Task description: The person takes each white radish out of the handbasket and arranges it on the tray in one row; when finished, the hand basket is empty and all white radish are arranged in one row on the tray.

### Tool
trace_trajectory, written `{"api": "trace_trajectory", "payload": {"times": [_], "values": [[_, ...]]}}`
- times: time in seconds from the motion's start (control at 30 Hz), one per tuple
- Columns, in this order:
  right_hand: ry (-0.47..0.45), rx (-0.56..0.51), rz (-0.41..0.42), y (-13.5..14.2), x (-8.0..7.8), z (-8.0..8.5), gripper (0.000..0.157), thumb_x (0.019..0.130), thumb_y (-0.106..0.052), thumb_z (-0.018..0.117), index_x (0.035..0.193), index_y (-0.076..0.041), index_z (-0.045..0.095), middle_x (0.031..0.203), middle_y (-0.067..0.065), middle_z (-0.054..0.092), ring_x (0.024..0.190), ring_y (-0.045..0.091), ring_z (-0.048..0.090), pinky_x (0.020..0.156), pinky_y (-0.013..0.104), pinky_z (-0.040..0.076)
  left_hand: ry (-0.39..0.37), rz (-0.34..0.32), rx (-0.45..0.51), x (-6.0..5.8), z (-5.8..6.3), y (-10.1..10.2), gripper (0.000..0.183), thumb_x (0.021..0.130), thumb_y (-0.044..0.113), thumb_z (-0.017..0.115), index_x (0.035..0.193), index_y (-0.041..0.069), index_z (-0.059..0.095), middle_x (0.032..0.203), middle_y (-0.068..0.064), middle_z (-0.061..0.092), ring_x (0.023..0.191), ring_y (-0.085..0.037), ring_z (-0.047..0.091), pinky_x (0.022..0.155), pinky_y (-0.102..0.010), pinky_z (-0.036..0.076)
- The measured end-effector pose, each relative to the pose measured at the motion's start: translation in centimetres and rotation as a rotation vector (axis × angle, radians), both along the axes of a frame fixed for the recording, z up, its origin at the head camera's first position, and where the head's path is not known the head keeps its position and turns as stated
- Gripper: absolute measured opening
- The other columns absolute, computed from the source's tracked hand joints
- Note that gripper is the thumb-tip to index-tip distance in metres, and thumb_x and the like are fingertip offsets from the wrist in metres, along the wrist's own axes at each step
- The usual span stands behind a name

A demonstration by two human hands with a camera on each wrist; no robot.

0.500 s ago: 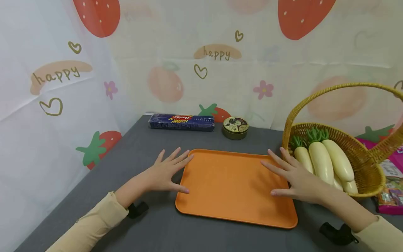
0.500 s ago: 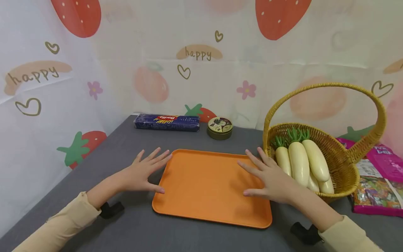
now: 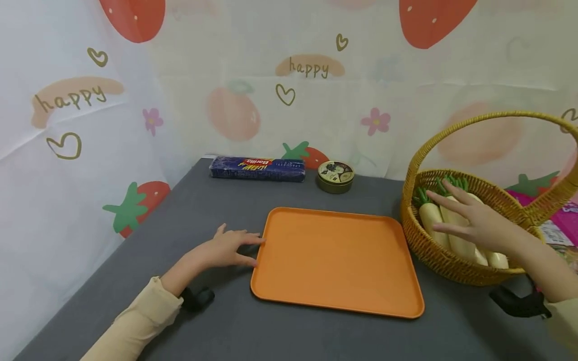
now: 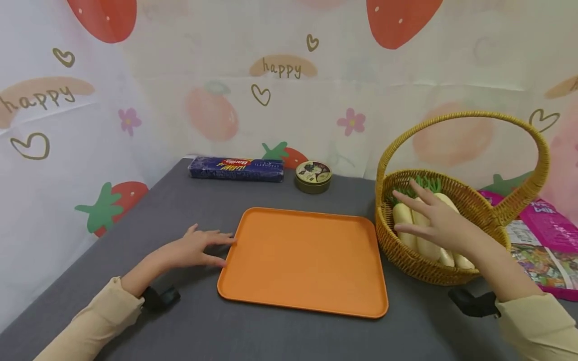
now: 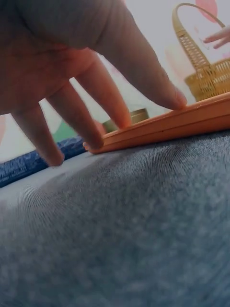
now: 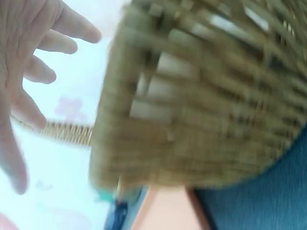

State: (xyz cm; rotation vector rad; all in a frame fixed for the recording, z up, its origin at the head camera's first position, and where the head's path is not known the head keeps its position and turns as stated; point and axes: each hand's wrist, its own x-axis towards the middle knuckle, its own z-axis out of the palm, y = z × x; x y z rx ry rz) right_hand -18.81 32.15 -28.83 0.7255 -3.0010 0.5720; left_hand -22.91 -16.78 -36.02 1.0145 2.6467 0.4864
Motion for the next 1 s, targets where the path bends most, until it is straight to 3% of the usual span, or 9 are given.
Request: {"api": "trace_trajectory", "payload": {"times": [0.17, 0.23, 0.4, 0.5, 0.63, 0.8, 1.0], "values": [[0.018, 0.028, -0.057, 2.2, -0.8, 0.0, 0.072, 0.085, -0.026, 0.063, 0.142, -0.007, 0.024, 0.142, 0.03, 0.008, 0.104, 0.058, 0.036, 0.071, 0.058, 0.037, -0.099, -0.025, 0.078, -0.2, -0.3, 0.2, 0.06, 0.08, 0.036, 0.066, 0.131, 0.009, 0.049, 0.136, -0.011, 0.039, 0.127, -0.036, 0.025, 0.093, -0.064, -0.001], [0.023, 0.007, -0.058, 2.8, -1.1, -0.2, 0.071, 0.084, -0.024, 0.064, 0.141, -0.003, 0.027, 0.139, 0.033, 0.013, 0.109, 0.061, 0.026, 0.076, 0.065, 0.029, -0.126, -0.026, 0.09, -0.1, -0.5, 0.2, 0.061, 0.079, 0.037, 0.066, 0.13, 0.008, 0.049, 0.134, -0.011, 0.041, 0.127, -0.035, 0.024, 0.094, -0.063, -0.001], [0.038, -0.012, -0.055, 3.0, -1.8, -0.5, 0.07, 0.082, -0.021, 0.066, 0.138, 0.003, 0.03, 0.133, 0.037, 0.023, 0.109, 0.058, 0.03, 0.077, 0.062, 0.032, -0.133, -0.007, 0.123, -0.2, -0.8, -0.2, 0.062, 0.078, 0.037, 0.067, 0.13, 0.009, 0.049, 0.133, -0.012, 0.043, 0.127, -0.035, 0.025, 0.096, -0.062, 0.006], [0.046, 0.04, -0.06, 2.9, -2.3, -0.6, 0.069, 0.081, -0.021, 0.068, 0.134, 0.007, 0.034, 0.128, 0.037, 0.032, 0.105, 0.053, 0.039, 0.076, 0.058, 0.037, -0.16, 0.006, 0.138, -0.3, -0.8, -0.4, 0.062, 0.079, 0.037, 0.067, 0.131, 0.009, 0.049, 0.135, -0.016, 0.038, 0.127, -0.037, 0.023, 0.097, -0.059, 0.013], [-0.001, 0.112, -0.099, 2.9, -2.7, -0.5, 0.069, 0.079, -0.023, 0.069, 0.131, 0.008, 0.037, 0.112, 0.038, 0.046, 0.087, 0.049, 0.051, 0.068, 0.051, 0.042, -0.189, 0.019, 0.144, -0.3, -0.8, -0.5, 0.062, 0.079, 0.037, 0.067, 0.131, 0.01, 0.048, 0.137, -0.021, 0.033, 0.127, -0.039, 0.022, 0.096, -0.058, 0.017], [-0.129, 0.125, -0.145, 2.7, -2.9, 0.1, 0.074, 0.077, -0.03, 0.069, 0.131, 0.007, 0.036, 0.113, 0.043, 0.041, 0.091, 0.054, 0.047, 0.068, 0.054, 0.042, -0.2, 0.015, 0.142, -0.3, -0.8, -0.6, 0.062, 0.079, 0.037, 0.066, 0.132, 0.01, 0.048, 0.137, -0.021, 0.033, 0.127, -0.039, 0.022, 0.096, -0.057, 0.02], [-0.175, 0.121, -0.189, 2.6, -2.6, 0.4, 0.073, 0.077, -0.031, 0.07, 0.13, 0.007, 0.038, 0.119, 0.043, 0.035, 0.093, 0.055, 0.045, 0.069, 0.055, 0.041, -0.206, 0.005, 0.157, -0.1, -0.7, -0.4, 0.062, 0.079, 0.035, 0.067, 0.131, 0.008, 0.048, 0.136, -0.021, 0.034, 0.127, -0.038, 0.023, 0.096, -0.055, 0.022]]}}
